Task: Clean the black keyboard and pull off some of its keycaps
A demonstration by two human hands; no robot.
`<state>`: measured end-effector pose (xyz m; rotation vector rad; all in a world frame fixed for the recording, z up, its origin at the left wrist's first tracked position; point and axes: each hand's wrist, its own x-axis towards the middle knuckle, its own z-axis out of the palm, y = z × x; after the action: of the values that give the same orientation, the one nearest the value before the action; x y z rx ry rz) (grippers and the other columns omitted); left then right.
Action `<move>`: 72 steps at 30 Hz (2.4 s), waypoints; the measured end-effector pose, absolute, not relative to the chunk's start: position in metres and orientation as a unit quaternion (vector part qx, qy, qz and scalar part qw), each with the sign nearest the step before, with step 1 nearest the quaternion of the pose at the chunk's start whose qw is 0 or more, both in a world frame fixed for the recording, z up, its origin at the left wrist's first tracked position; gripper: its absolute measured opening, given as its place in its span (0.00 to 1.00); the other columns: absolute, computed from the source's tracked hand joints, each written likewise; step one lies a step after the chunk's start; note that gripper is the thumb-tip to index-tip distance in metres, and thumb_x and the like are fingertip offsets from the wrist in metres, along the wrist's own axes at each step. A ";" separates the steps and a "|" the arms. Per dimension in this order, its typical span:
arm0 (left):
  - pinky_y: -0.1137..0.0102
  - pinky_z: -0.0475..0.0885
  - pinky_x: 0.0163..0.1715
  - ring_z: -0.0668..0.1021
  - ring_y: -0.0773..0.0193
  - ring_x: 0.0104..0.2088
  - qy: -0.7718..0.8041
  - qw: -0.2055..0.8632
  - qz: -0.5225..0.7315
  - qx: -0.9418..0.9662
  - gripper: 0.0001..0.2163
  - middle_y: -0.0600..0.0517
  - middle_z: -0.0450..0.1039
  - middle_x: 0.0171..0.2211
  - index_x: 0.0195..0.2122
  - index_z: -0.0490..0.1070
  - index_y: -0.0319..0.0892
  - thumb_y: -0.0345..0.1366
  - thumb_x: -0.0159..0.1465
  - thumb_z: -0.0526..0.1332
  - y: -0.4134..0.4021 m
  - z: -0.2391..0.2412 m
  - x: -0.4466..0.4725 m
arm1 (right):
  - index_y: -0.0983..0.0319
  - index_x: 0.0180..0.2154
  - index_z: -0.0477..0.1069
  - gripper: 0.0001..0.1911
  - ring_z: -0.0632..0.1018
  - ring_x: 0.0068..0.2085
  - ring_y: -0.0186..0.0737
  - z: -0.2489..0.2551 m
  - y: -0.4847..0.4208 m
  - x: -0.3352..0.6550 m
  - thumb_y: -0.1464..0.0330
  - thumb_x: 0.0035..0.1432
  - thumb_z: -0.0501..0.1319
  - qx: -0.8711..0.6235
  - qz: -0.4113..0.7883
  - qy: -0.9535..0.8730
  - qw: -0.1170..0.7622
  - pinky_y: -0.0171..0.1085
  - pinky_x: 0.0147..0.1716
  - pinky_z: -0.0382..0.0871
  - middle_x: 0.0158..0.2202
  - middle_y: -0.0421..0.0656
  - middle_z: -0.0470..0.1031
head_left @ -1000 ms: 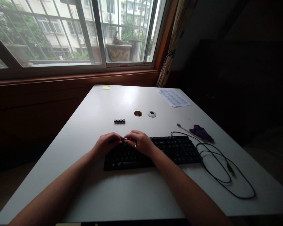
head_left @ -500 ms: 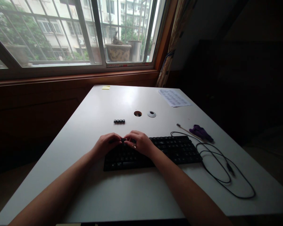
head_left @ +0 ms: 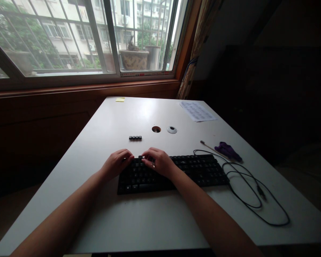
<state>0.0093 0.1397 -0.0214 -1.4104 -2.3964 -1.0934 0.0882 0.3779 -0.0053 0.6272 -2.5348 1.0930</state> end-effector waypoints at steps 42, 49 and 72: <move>0.72 0.75 0.36 0.79 0.66 0.32 -0.795 0.086 -0.363 -0.478 0.09 0.49 0.79 0.36 0.38 0.74 0.43 0.38 0.71 0.57 0.136 -0.013 0.011 | 0.60 0.41 0.75 0.05 0.76 0.34 0.35 -0.007 0.380 0.088 0.68 0.62 0.64 0.213 0.398 -0.879 0.154 0.36 0.38 0.72 0.35 0.41 0.75; 0.72 0.75 0.34 0.79 0.65 0.30 -0.797 0.090 -0.368 -0.471 0.10 0.49 0.79 0.34 0.37 0.75 0.43 0.40 0.71 0.57 0.136 -0.012 0.011 | 0.60 0.40 0.75 0.04 0.77 0.34 0.35 -0.006 0.380 0.088 0.68 0.62 0.64 0.209 0.404 -0.878 0.153 0.36 0.38 0.72 0.35 0.41 0.75; 0.73 0.72 0.33 0.79 0.65 0.33 -0.803 0.073 -0.337 -0.486 0.07 0.50 0.79 0.37 0.38 0.73 0.43 0.36 0.71 0.56 0.137 -0.009 0.013 | 0.60 0.40 0.74 0.05 0.76 0.33 0.36 -0.007 0.380 0.087 0.68 0.61 0.64 0.199 0.403 -0.878 0.164 0.36 0.37 0.72 0.34 0.41 0.75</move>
<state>0.0128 0.1369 -0.0093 -1.4587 -2.4115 -1.0127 0.0874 0.3799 -0.0067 0.5677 -2.5039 1.1478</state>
